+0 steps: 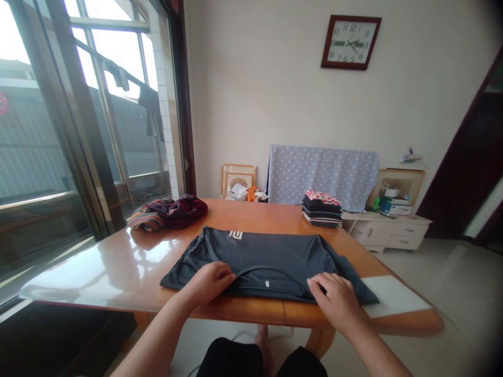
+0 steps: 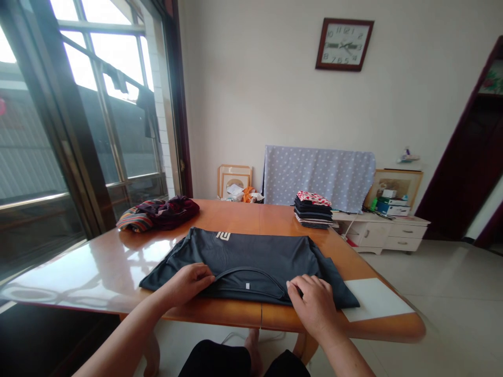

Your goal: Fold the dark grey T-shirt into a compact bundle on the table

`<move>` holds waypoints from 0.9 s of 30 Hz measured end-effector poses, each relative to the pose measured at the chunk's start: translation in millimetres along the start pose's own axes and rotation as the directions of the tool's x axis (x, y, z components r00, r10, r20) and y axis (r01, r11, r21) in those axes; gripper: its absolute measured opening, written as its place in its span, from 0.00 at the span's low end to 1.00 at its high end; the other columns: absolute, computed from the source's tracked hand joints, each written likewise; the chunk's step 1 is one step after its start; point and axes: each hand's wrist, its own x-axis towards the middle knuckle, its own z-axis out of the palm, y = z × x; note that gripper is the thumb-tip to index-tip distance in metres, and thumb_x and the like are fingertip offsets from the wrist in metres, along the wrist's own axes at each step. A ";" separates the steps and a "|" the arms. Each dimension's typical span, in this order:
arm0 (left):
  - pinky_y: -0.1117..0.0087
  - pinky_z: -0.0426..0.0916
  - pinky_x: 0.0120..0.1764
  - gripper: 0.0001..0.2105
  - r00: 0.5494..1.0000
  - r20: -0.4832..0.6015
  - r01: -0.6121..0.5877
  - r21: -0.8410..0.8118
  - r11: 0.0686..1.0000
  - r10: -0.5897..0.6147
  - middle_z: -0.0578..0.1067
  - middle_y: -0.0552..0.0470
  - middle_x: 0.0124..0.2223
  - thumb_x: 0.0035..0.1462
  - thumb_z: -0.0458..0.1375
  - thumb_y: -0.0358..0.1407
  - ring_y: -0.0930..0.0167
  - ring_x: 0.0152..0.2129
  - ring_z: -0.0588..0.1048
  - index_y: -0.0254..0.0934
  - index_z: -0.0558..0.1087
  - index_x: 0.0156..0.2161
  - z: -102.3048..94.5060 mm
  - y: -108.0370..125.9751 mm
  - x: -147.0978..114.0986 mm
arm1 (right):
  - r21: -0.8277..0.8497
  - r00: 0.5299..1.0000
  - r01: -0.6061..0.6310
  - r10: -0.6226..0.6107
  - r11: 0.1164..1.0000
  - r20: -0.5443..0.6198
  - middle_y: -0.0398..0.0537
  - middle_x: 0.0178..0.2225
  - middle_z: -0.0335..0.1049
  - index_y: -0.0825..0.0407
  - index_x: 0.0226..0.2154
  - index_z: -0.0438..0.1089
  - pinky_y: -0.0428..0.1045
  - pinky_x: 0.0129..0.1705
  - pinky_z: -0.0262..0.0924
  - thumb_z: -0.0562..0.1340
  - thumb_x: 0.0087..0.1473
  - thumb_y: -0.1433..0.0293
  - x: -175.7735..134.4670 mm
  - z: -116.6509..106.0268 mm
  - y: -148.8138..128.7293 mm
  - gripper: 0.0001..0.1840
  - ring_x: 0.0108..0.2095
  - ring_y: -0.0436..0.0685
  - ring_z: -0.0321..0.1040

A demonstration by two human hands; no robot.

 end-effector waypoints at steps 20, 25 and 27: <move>0.62 0.67 0.44 0.15 0.763 -0.426 0.580 0.117 0.806 -0.487 0.78 0.39 0.49 0.63 0.48 0.41 0.59 0.46 0.75 0.38 0.74 0.45 -39.9 -92.1 77.3 | -0.061 0.970 -0.077 0.089 0.995 0.227 0.58 0.66 0.59 0.56 0.63 0.63 0.64 0.67 0.47 0.49 0.63 0.51 83.0 112.9 53.2 0.36 0.68 0.67 0.51; 0.50 0.67 0.44 0.25 0.666 -0.412 0.722 0.145 0.677 -0.622 0.77 0.34 0.51 0.60 0.47 0.57 0.47 0.49 0.74 0.39 0.76 0.40 -38.7 -112.3 86.7 | -0.057 0.976 -0.071 0.082 0.996 0.202 0.57 0.65 0.60 0.54 0.63 0.65 0.64 0.67 0.47 0.48 0.63 0.50 80.3 120.6 58.3 0.36 0.67 0.66 0.53; 0.48 0.65 0.47 0.25 0.668 -0.406 0.725 0.165 0.669 -0.624 0.77 0.36 0.52 0.59 0.47 0.58 0.47 0.52 0.72 0.40 0.76 0.39 -35.9 -115.1 91.4 | -0.047 0.978 -0.080 0.088 0.996 0.189 0.56 0.65 0.61 0.53 0.62 0.65 0.64 0.67 0.47 0.49 0.63 0.50 80.4 119.7 57.2 0.35 0.66 0.66 0.54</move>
